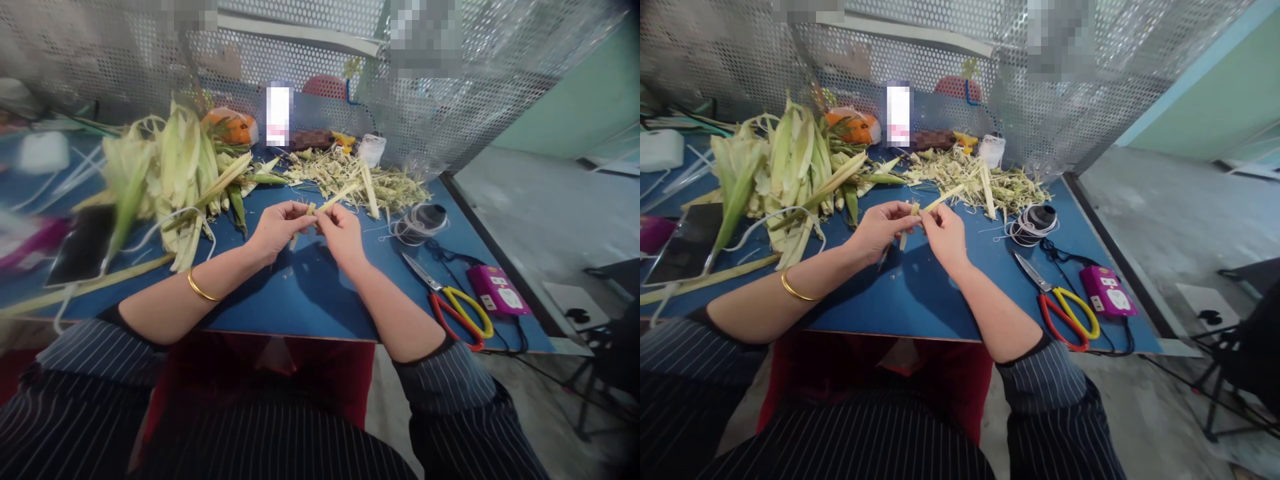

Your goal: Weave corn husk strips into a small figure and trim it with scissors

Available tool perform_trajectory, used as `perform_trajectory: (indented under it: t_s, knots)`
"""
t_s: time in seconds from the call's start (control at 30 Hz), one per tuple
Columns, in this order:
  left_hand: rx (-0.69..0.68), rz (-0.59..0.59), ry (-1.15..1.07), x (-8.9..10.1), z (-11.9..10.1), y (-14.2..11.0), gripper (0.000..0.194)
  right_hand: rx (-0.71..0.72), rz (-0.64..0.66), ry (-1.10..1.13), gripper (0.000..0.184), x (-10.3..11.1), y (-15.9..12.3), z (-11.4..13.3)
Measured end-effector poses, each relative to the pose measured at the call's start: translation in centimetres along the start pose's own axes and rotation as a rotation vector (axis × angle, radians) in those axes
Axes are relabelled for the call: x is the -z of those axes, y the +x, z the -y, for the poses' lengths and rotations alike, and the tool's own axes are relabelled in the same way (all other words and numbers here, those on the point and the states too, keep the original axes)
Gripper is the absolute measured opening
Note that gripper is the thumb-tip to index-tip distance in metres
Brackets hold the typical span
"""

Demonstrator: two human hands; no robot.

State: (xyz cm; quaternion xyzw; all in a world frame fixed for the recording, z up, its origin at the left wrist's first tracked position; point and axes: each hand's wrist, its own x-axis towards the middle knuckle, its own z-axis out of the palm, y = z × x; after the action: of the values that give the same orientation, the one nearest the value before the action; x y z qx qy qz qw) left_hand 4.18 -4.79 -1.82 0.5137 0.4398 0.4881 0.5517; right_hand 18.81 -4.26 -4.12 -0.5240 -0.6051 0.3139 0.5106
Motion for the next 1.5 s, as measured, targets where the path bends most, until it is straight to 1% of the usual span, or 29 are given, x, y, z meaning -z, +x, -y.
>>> perform_trajectory:
  t_s: [0.1, 0.2, 0.27, 0.33, 0.37, 0.43, 0.47, 0.53, 0.57, 0.63, 0.7, 0.73, 0.8, 0.9, 1.0, 1.07, 1.13, 1.23, 1.37, 1.5]
  knots:
    - [0.008, -0.004, -0.005, 0.0, 0.0, 0.2, 0.01, -0.024, 0.01, 0.05, 0.031, 0.0, 0.3, -0.3]
    - [-0.023, -0.006, -0.039, 0.1, 0.1, 0.4, 0.01, 0.036, 0.016, -0.058, 0.031, 0.5, 0.5, 0.0]
    - [-0.038, -0.029, -0.056, 0.3, 0.2, 0.6, 0.01, 0.08, 0.066, -0.142, 0.025, 1.0, 0.5, 0.6]
    - [-0.028, -0.073, -0.055, 0.5, 0.2, 0.8, 0.011, 0.123, 0.118, -0.225, 0.013, 1.7, 0.6, 1.2]
    - [-0.018, -0.094, -0.053, 0.7, 0.1, 0.9, 0.012, 0.15, 0.13, -0.263, 0.012, 2.0, 0.6, 1.5]
    - [-0.005, -0.118, -0.058, 0.9, 0.0, 1.1, 0.013, 0.209, 0.14, -0.308, 0.022, 2.7, 0.7, 2.1]
    - [-0.004, -0.123, -0.06, 1.0, 0.0, 1.2, 0.013, 0.227, 0.156, -0.298, 0.024, 3.0, 0.7, 2.4]
    - [-0.004, -0.125, -0.055, 1.0, -0.1, 1.3, 0.013, 0.206, 0.246, -0.19, 0.02, 3.5, 0.8, 2.8]
    - [-0.003, -0.123, -0.053, 1.0, -0.1, 1.3, 0.013, 0.161, 0.305, -0.099, 0.016, 3.7, 0.9, 3.0]
    - [0.001, -0.113, -0.054, 1.0, -0.2, 1.3, 0.011, 0.028, 0.407, 0.111, 0.013, 3.9, 0.9, 3.1]
    - [0.008, -0.106, -0.063, 0.9, -0.4, 1.2, 0.01, -0.077, 0.454, 0.279, 0.016, 3.8, 0.9, 3.0]
    - [0.013, -0.106, -0.066, 0.8, -0.5, 1.1, 0.009, -0.093, 0.453, 0.324, 0.017, 3.7, 0.9, 3.0]
    - [0.028, -0.109, -0.06, 0.7, -0.7, 1.0, 0.008, -0.063, 0.403, 0.331, 0.018, 3.4, 0.8, 2.9]
    - [0.043, -0.091, -0.055, 0.6, -0.7, 0.9, 0.008, 0.029, 0.23, 0.225, 0.014, 2.9, 0.6, 2.9]
    - [0.043, -0.063, -0.069, 0.5, -0.4, 0.9, 0.008, 0.104, 0.058, 0.155, 0.018, 2.5, 0.5, 2.8]
    - [0.037, -0.048, -0.08, 0.5, -0.3, 0.9, 0.008, 0.121, -0.006, 0.194, 0.022, 2.4, 0.6, 2.7]
    - [0.028, -0.031, -0.084, 0.5, -0.2, 0.9, 0.007, 0.105, -0.029, 0.245, 0.026, 2.5, 0.7, 2.7]
    - [0.015, -0.033, -0.066, 0.5, -0.2, 0.9, 0.007, 0.061, 0.018, 0.209, 0.029, 2.8, 0.7, 2.8]
    - [-0.002, -0.076, -0.041, 0.5, -0.2, 1.0, 0.006, 0.007, 0.185, 0.105, 0.025, 2.9, 0.6, 3.0]
    - [-0.012, -0.089, -0.026, 0.5, -0.2, 1.0, 0.005, -0.041, 0.302, 0.077, 0.019, 2.8, 0.5, 3.2]
